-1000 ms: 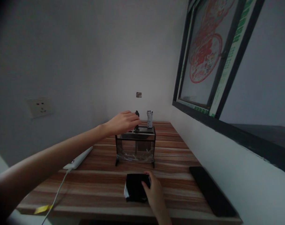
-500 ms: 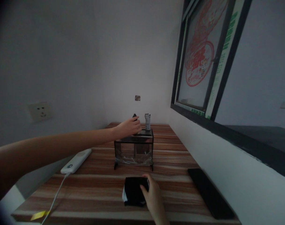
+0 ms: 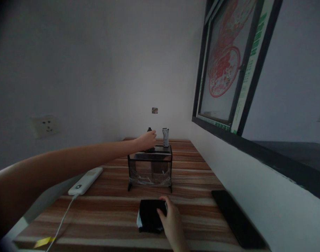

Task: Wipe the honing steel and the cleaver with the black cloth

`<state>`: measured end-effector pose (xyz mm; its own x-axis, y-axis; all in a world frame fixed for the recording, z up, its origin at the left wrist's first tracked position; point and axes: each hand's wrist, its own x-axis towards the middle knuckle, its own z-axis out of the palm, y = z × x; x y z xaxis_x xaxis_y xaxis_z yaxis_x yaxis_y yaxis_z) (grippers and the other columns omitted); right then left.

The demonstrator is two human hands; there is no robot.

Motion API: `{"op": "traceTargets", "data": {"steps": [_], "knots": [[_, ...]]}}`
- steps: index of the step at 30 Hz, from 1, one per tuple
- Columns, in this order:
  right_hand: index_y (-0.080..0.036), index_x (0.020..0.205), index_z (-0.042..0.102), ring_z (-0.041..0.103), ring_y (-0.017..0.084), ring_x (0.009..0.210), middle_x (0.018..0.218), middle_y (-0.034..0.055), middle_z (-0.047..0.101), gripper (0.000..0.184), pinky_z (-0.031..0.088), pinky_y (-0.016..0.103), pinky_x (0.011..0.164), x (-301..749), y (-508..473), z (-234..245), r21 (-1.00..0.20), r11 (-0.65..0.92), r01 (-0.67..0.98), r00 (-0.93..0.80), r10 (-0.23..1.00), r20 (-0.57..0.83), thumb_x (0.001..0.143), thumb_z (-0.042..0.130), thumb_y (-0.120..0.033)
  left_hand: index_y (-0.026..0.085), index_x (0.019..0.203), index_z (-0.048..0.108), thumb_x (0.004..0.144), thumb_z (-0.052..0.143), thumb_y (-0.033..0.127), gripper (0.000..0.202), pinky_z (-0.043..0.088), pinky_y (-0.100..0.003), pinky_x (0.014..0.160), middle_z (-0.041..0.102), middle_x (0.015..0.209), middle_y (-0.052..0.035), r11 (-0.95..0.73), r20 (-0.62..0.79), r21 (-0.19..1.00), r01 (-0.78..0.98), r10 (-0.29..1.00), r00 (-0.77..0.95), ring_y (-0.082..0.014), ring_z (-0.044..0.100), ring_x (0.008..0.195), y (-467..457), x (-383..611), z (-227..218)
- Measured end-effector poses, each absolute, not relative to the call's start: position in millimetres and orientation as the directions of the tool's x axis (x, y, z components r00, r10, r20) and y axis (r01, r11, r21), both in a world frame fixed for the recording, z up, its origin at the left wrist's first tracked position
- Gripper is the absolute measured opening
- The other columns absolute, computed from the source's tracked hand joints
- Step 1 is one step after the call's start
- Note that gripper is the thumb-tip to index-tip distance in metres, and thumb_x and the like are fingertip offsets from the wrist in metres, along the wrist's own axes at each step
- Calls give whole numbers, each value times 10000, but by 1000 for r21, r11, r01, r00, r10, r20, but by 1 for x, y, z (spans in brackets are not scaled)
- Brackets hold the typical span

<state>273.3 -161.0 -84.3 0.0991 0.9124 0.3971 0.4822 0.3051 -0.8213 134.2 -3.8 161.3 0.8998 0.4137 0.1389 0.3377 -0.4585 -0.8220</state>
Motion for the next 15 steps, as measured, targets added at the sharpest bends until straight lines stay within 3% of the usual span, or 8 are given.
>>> {"op": "traceTargets", "data": {"steps": [15], "knots": [[-224, 970, 607, 637, 214, 923, 959, 38, 687, 305, 469, 305, 842, 275, -159, -87, -832, 303, 465, 80, 921, 380, 679, 550, -150, 197, 612, 688, 735, 656, 123, 147, 333, -317, 752, 739, 730, -60, -417, 98, -863, 286, 417, 904, -183, 630, 749, -10, 133, 192]]}}
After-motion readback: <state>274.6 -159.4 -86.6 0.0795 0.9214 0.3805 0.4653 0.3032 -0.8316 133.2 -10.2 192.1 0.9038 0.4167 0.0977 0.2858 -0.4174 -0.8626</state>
